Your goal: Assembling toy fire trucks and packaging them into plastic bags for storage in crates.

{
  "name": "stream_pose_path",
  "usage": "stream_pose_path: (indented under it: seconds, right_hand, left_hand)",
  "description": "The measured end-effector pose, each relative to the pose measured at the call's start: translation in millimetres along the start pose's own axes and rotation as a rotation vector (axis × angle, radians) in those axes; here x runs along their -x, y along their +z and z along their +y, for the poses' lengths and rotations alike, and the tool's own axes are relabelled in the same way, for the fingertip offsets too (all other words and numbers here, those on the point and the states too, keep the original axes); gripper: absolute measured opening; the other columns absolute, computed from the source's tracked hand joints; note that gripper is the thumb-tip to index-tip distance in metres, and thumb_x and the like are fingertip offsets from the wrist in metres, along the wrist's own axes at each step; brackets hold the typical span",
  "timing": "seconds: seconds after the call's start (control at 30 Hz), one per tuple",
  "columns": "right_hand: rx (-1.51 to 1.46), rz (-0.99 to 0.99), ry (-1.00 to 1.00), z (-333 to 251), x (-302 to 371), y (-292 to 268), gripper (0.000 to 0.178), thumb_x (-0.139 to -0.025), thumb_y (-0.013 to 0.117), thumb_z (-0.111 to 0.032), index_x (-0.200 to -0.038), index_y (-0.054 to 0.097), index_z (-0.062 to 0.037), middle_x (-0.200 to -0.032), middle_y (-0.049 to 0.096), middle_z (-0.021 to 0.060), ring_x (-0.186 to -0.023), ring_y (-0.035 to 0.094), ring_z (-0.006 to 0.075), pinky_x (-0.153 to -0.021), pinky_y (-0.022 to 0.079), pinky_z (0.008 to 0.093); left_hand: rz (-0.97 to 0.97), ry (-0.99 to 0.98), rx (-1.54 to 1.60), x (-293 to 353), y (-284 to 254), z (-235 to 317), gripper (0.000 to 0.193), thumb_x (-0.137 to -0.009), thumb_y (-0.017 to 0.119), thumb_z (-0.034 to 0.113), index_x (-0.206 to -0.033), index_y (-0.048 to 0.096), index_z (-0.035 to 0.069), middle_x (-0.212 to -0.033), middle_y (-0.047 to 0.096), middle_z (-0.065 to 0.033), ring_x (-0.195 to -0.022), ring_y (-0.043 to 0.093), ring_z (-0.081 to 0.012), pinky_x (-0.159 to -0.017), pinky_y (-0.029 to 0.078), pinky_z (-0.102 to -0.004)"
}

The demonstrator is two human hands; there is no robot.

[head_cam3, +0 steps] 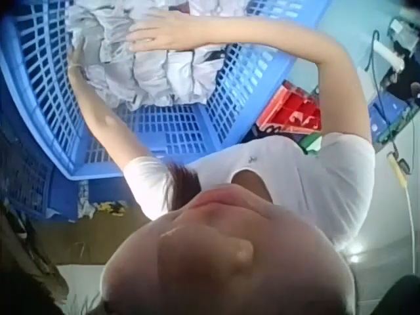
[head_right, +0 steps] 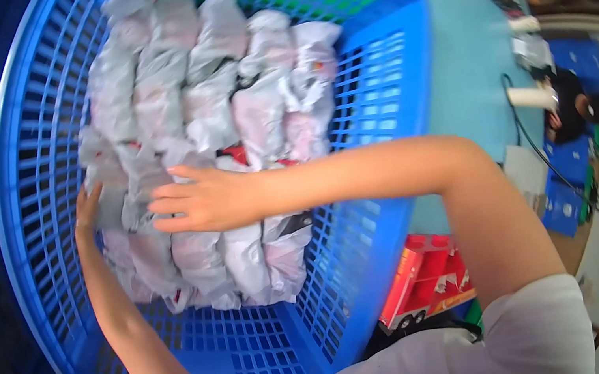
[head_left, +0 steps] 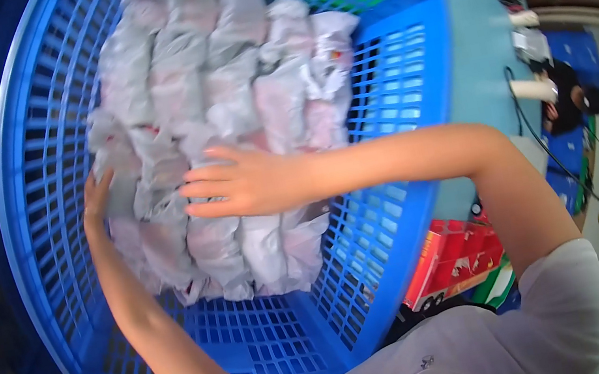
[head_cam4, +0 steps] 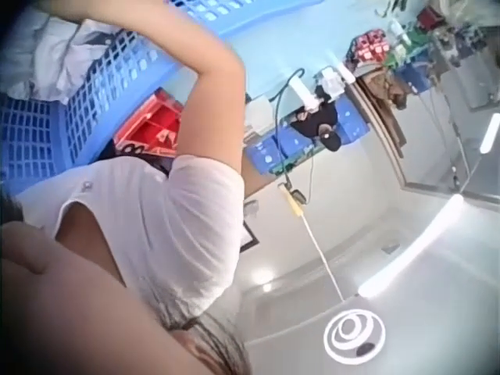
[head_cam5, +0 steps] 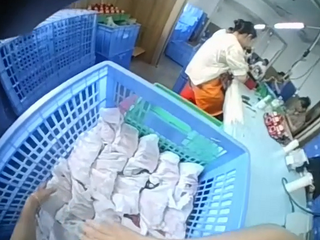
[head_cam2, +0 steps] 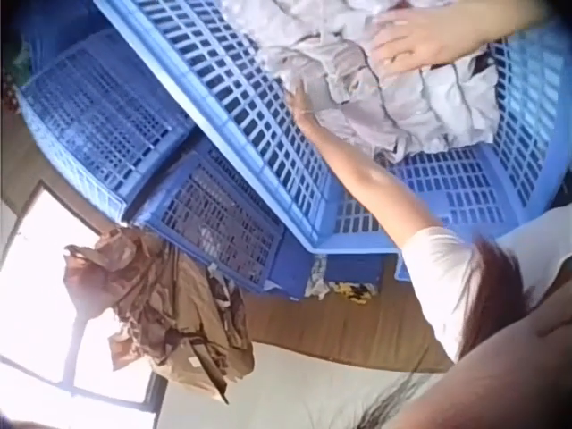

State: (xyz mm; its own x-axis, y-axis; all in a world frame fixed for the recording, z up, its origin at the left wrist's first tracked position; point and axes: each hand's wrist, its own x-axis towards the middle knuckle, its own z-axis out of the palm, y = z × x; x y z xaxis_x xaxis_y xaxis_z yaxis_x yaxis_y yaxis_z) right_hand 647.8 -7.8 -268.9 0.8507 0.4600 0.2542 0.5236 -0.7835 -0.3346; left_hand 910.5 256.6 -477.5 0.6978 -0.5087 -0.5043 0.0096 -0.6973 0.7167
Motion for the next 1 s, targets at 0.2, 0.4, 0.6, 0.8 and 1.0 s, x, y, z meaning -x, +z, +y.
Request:
stream_pose_path:
  seconds: [0.2,0.4,0.6,0.8,1.0]
  right_hand:
    - [0.445,0.098,1.142,-41.4,240.4,-190.4,0.058,-0.079,0.057,-0.016,-0.129,0.032,0.0005,-0.135,0.029,0.0213,-0.125,0.027,0.0383,-0.103,0.021,0.0448]
    - [0.444,0.101,2.394,-192.6,449.4,-175.7,0.082,-0.074,0.058,-0.046,-0.132,0.025,0.0004,-0.140,0.021,0.0226,-0.131,0.014,0.0382,-0.103,0.009,0.0565]
    - [0.572,0.414,2.055,-213.9,453.7,-147.7,0.059,-0.073,0.063,-0.029,-0.120,0.040,-0.0029,-0.129,0.035,0.0195,-0.118,0.033,0.0386,-0.096,0.030,0.0495]
    - [0.470,0.576,1.864,-221.4,449.9,-187.6,0.041,-0.068,0.066,-0.016,-0.104,0.051,-0.0047,-0.110,0.046,0.0140,-0.099,0.045,0.0349,-0.083,0.041,0.0426]
    - [0.186,0.789,1.324,-282.3,365.7,-289.0,0.042,-0.071,0.064,-0.022,-0.105,0.048,-0.0040,-0.102,0.052,0.0154,-0.095,0.050,0.0343,-0.077,0.043,0.0429]
  left_hand:
    - [0.314,0.268,0.110,84.5,37.7,-4.1,0.057,-0.088,0.052,0.023,-0.134,0.029,-0.002,-0.136,0.034,-0.0180,-0.127,0.031,-0.0260,-0.104,0.022,-0.0332]
    - [0.072,0.105,0.385,194.3,116.9,52.2,0.051,-0.092,0.045,0.024,-0.134,0.030,-0.001,-0.136,0.034,-0.0150,-0.126,0.032,-0.0242,-0.103,0.025,-0.0333]
    - [-0.091,0.423,0.482,245.6,142.9,193.0,0.046,-0.091,0.045,0.016,-0.132,0.032,-0.001,-0.134,0.037,-0.0138,-0.122,0.038,-0.0234,-0.100,0.030,-0.0339]
    - [-0.294,0.749,0.616,335.5,213.0,355.7,0.061,-0.078,0.057,0.006,-0.132,0.029,0.003,-0.132,0.037,-0.0141,-0.117,0.042,-0.0249,-0.098,0.032,-0.0378]
    - [-0.212,1.273,-0.120,499.7,294.9,494.1,0.077,-0.064,0.068,0.010,-0.129,0.030,-0.001,-0.127,0.038,-0.0210,-0.118,0.038,-0.0355,-0.098,0.032,-0.0421]
